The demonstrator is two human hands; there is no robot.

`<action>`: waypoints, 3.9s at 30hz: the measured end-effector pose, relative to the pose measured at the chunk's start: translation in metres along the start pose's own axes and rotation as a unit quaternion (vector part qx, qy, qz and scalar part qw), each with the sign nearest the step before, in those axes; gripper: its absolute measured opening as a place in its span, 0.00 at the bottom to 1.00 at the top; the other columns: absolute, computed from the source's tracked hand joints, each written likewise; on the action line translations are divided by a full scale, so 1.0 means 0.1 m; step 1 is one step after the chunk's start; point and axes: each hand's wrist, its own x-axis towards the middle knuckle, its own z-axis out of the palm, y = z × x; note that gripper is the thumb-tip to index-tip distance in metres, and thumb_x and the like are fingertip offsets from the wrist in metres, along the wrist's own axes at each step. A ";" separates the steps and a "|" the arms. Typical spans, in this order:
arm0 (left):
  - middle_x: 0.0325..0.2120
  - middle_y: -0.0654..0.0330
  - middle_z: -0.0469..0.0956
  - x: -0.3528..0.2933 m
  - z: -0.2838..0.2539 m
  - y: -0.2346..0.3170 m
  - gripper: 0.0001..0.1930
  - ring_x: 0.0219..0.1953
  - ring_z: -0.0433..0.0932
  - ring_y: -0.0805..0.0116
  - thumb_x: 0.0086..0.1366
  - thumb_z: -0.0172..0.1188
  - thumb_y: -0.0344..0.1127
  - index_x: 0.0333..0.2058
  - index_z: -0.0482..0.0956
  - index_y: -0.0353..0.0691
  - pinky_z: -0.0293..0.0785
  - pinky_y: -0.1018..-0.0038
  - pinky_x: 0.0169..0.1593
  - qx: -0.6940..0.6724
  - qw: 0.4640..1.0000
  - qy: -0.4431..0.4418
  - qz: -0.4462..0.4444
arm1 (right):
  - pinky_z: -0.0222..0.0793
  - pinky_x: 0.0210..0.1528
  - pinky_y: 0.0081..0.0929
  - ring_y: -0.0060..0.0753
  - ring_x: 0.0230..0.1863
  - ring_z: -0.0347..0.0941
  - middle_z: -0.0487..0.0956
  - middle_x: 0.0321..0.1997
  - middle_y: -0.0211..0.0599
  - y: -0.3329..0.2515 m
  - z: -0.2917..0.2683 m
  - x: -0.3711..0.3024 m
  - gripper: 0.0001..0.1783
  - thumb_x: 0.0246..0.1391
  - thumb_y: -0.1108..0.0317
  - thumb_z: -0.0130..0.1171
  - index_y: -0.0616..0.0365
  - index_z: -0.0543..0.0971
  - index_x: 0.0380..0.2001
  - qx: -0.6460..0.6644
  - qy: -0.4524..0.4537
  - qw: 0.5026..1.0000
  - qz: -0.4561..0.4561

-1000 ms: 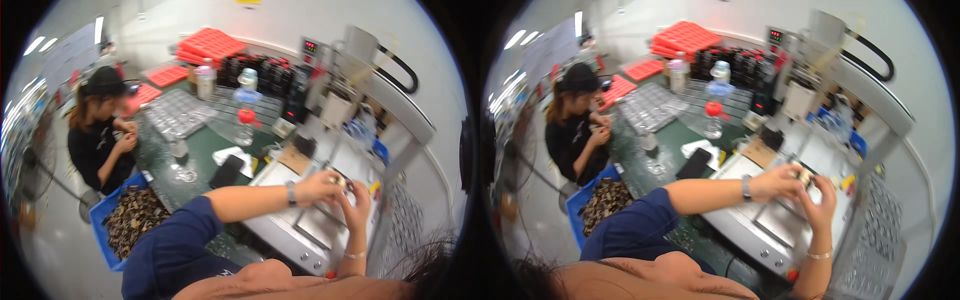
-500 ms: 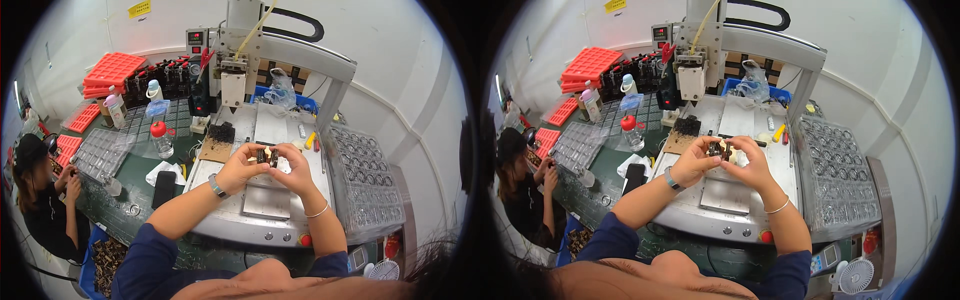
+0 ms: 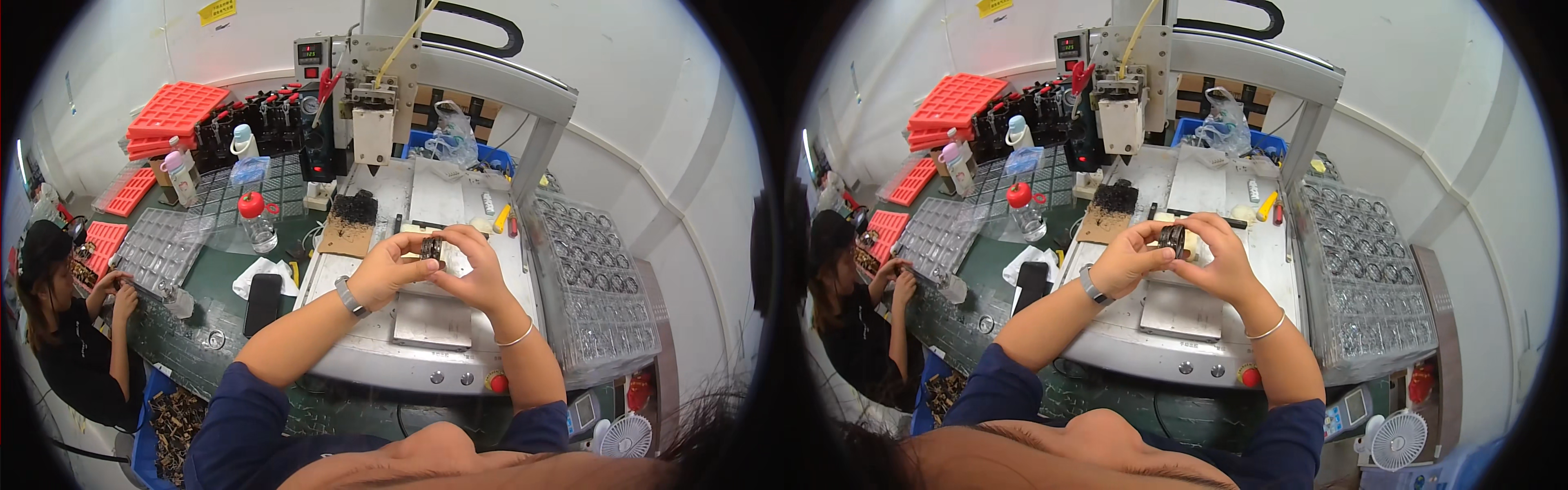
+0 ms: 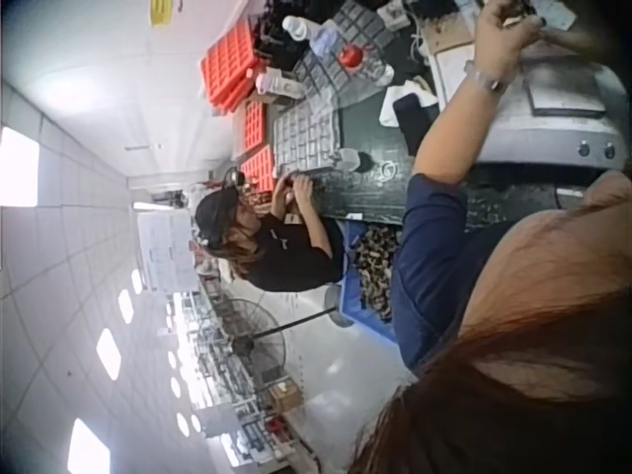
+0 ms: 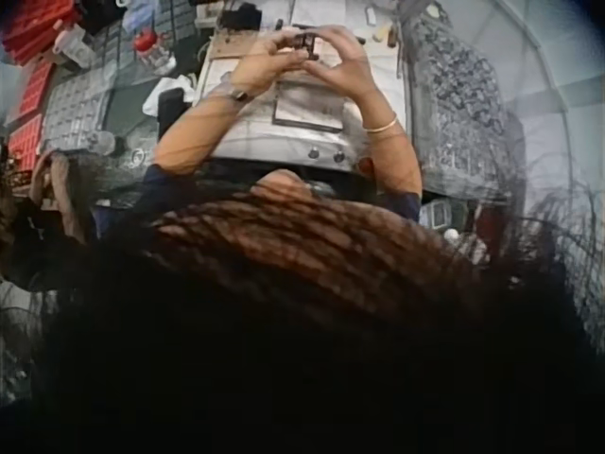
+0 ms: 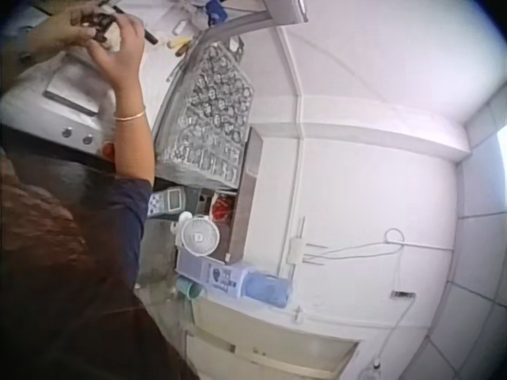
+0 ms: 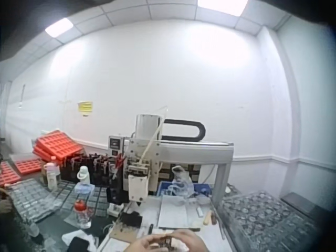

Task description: Operating an industrial machine to process and inspect small electronic components on a production line.

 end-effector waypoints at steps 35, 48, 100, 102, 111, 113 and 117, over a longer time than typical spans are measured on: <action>0.42 0.58 0.77 -0.01 -0.01 -0.01 0.21 0.43 0.79 0.73 0.59 0.65 0.27 0.50 0.70 0.31 0.77 0.77 0.47 0.075 0.997 -0.018 -0.017 | 0.66 0.56 0.37 0.47 0.53 0.70 0.75 0.49 0.45 -0.02 -0.01 0.00 0.29 0.33 0.66 0.72 0.61 0.77 0.43 -0.033 -0.019 0.998 -0.058; 0.40 0.59 0.78 0.01 -0.05 -0.07 0.16 0.42 0.79 0.72 0.64 0.61 0.33 0.48 0.72 0.32 0.78 0.75 0.47 0.046 0.999 -0.025 -0.016 | 0.70 0.51 0.32 0.42 0.47 0.74 0.76 0.46 0.41 -0.04 0.00 -0.03 0.28 0.30 0.69 0.70 0.61 0.78 0.42 -0.038 0.006 0.998 -0.042; 0.43 0.53 0.79 0.03 -0.14 0.05 0.19 0.46 0.80 0.66 0.65 0.59 0.34 0.51 0.72 0.32 0.79 0.76 0.43 0.054 0.988 -0.086 -0.117 | 0.66 0.56 0.40 0.47 0.53 0.70 0.77 0.45 0.40 -0.06 0.01 0.03 0.30 0.32 0.63 0.74 0.60 0.78 0.42 -0.049 -0.047 0.991 -0.113; 0.43 0.53 0.79 0.02 -0.13 0.06 0.19 0.46 0.80 0.66 0.65 0.59 0.34 0.51 0.72 0.32 0.79 0.76 0.42 0.057 0.989 -0.086 -0.108 | 0.66 0.56 0.40 0.47 0.53 0.70 0.77 0.45 0.40 -0.06 0.01 0.03 0.30 0.31 0.62 0.75 0.60 0.78 0.42 -0.047 -0.049 0.991 -0.113; 0.39 0.59 0.80 0.03 -0.09 0.12 0.15 0.42 0.80 0.71 0.64 0.61 0.35 0.46 0.76 0.35 0.78 0.75 0.45 0.018 0.987 -0.067 -0.144 | 0.66 0.56 0.40 0.47 0.54 0.70 0.78 0.46 0.39 -0.04 -0.01 0.03 0.32 0.31 0.59 0.76 0.59 0.78 0.44 -0.083 -0.049 0.987 -0.130; 0.39 0.58 0.80 0.04 -0.11 0.09 0.14 0.43 0.80 0.70 0.64 0.61 0.35 0.46 0.76 0.35 0.78 0.75 0.45 0.042 0.989 -0.068 -0.123 | 0.65 0.56 0.39 0.47 0.54 0.70 0.78 0.46 0.39 -0.03 -0.01 0.02 0.34 0.31 0.59 0.76 0.60 0.78 0.44 -0.086 -0.047 0.987 -0.126; 0.40 0.58 0.79 0.02 -0.10 0.08 0.14 0.42 0.80 0.70 0.64 0.61 0.35 0.46 0.76 0.35 0.78 0.75 0.45 0.059 0.990 -0.071 -0.110 | 0.65 0.57 0.40 0.47 0.54 0.69 0.77 0.48 0.39 -0.04 -0.02 0.02 0.36 0.31 0.58 0.77 0.60 0.77 0.46 -0.086 -0.054 0.986 -0.129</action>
